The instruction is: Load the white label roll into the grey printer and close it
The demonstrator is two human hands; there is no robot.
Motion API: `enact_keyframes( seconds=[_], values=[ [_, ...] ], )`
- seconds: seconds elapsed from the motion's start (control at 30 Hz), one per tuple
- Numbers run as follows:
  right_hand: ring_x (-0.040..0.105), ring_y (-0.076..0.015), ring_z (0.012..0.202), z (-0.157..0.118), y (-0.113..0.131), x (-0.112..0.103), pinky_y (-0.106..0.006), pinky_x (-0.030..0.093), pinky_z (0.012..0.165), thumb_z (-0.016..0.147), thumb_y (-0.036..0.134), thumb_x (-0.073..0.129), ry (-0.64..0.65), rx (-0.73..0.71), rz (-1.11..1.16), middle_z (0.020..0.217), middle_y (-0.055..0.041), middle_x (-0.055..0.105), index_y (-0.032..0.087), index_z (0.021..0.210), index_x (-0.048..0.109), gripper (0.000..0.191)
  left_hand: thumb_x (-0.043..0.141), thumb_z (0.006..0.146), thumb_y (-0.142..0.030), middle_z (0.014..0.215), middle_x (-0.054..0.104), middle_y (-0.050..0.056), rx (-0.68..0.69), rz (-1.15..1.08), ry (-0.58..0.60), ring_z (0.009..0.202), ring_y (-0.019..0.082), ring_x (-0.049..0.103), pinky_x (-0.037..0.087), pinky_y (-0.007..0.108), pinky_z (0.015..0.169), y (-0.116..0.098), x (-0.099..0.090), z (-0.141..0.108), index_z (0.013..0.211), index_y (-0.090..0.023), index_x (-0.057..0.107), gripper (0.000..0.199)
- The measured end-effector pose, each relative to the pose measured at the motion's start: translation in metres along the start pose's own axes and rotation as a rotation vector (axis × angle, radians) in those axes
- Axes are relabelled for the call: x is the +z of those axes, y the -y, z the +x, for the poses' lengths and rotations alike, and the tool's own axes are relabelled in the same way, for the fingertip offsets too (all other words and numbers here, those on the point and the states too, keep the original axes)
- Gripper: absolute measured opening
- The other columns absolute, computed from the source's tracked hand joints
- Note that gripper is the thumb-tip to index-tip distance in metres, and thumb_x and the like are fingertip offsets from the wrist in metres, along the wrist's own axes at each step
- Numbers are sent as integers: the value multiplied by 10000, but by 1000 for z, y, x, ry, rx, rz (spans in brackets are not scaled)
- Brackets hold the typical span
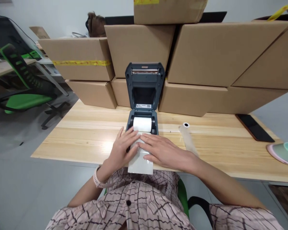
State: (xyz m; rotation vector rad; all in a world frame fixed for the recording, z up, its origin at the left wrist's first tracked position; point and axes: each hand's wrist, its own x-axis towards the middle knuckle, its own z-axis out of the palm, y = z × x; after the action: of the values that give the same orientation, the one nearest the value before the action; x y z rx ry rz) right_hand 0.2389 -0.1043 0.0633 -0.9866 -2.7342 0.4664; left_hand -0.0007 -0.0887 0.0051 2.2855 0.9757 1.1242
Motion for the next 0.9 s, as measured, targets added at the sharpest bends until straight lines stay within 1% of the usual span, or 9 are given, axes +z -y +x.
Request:
enact_keyframes(
  seconds=[0.17,0.37,0.47,0.53,0.63,0.73,0.77,0.83,0.9],
  values=[
    [471,-353,1491,-17,18,5,-563,505,1157,1016,412,586,8,31,-88,1613,-177,468,201,1551,492,583,610,970,-238,1458,653,117,70,75,80,1448,320,536,183,668,1293,1,2,-13,1462,-257,580,493],
    [399,-326,1539,-30,27,12,-562,494,1167,1008,411,604,29,50,-89,1677,-141,361,257,1609,394,655,618,955,-205,1427,677,109,179,69,63,1401,309,582,302,667,1263,7,-1,-11,1444,-262,594,493],
    [402,-343,1536,-32,27,5,-572,483,1173,985,406,645,56,55,-60,1672,-152,369,232,1580,451,649,562,970,-128,1411,688,113,204,95,36,1394,282,592,432,583,1222,-2,5,-20,1484,-251,555,529],
    [533,-326,1447,-30,21,-12,-552,529,1131,993,407,636,72,15,3,1590,-113,518,270,1503,560,534,546,969,-97,1418,679,136,219,161,1,1396,281,592,499,534,1180,-10,10,-26,1518,-220,514,563],
    [678,-244,1276,-12,-2,-55,-506,559,1097,1028,400,586,-196,-26,105,1395,-3,705,361,1404,639,381,564,968,-108,1382,700,150,238,253,-51,1361,289,623,544,517,1136,-20,13,-28,1492,-188,527,531],
    [572,-237,1394,32,-44,-98,-534,407,1226,1012,371,626,-787,104,39,1547,-30,579,289,1465,567,465,606,963,-157,1312,737,149,235,279,-84,1286,290,678,582,509,1083,-24,13,-24,1393,-165,594,430],
    [528,-214,1430,50,-59,-109,-487,375,1248,1013,356,635,-880,175,87,1610,-55,504,243,1510,506,526,616,962,-166,1300,743,150,235,282,-90,1273,289,687,590,506,1071,-24,13,-23,1365,-160,608,403],
    [449,-150,1493,85,-85,-126,-387,354,1257,1068,353,558,-865,259,244,1675,-91,403,162,1572,367,572,626,961,-171,1289,749,152,246,284,-104,1269,289,691,596,504,1059,-23,12,-22,1333,-158,620,373],
    [476,-131,1466,109,-100,-134,-354,378,1233,1115,430,422,-837,295,316,1634,-92,466,151,1541,405,509,638,957,-160,1260,763,142,266,270,-130,1259,281,700,595,504,1057,-23,11,-24,1299,-167,638,341]
  ],
)
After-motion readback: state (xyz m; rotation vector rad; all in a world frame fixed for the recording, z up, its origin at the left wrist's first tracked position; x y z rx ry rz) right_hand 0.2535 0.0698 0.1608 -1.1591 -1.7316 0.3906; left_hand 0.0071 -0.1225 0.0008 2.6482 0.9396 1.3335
